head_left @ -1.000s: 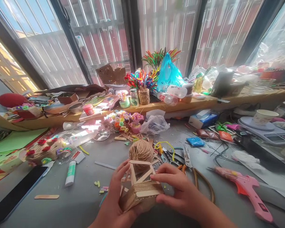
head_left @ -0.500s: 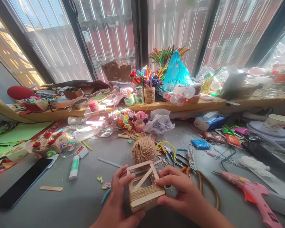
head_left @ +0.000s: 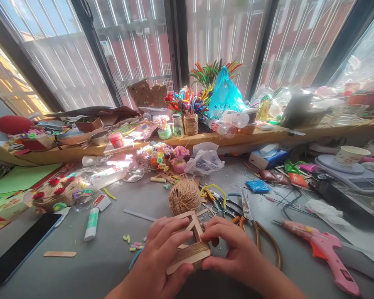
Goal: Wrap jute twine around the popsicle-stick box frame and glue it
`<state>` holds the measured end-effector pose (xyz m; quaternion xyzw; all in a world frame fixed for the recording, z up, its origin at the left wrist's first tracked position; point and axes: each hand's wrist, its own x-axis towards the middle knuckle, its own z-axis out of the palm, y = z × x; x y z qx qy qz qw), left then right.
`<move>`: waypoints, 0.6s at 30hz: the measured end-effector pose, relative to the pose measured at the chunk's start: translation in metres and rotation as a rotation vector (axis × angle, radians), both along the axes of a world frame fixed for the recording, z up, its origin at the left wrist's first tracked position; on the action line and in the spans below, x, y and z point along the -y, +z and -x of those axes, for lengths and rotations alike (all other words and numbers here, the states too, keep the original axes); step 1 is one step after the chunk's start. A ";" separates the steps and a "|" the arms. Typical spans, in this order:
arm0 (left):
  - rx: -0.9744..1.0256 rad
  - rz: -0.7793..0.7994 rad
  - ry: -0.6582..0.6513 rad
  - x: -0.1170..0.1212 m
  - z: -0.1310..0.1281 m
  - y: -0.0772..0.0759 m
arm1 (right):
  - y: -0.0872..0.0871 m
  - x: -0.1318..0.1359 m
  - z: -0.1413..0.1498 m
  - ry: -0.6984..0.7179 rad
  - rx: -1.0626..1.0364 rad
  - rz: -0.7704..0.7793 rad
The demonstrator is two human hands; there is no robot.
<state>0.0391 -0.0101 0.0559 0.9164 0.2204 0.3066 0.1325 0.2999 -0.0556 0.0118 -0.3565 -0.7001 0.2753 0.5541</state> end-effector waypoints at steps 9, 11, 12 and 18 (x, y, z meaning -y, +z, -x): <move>-0.331 0.159 0.131 -0.003 -0.023 0.040 | -0.002 -0.003 0.003 0.030 -0.037 0.002; -0.301 0.169 0.122 -0.006 -0.023 0.038 | 0.003 -0.001 -0.001 0.027 -0.013 0.012; -0.264 0.166 0.115 -0.007 -0.022 0.036 | 0.006 -0.001 -0.002 0.029 -0.004 0.013; -0.029 0.245 0.149 0.001 -0.004 0.015 | 0.015 0.002 -0.007 0.007 0.077 -0.038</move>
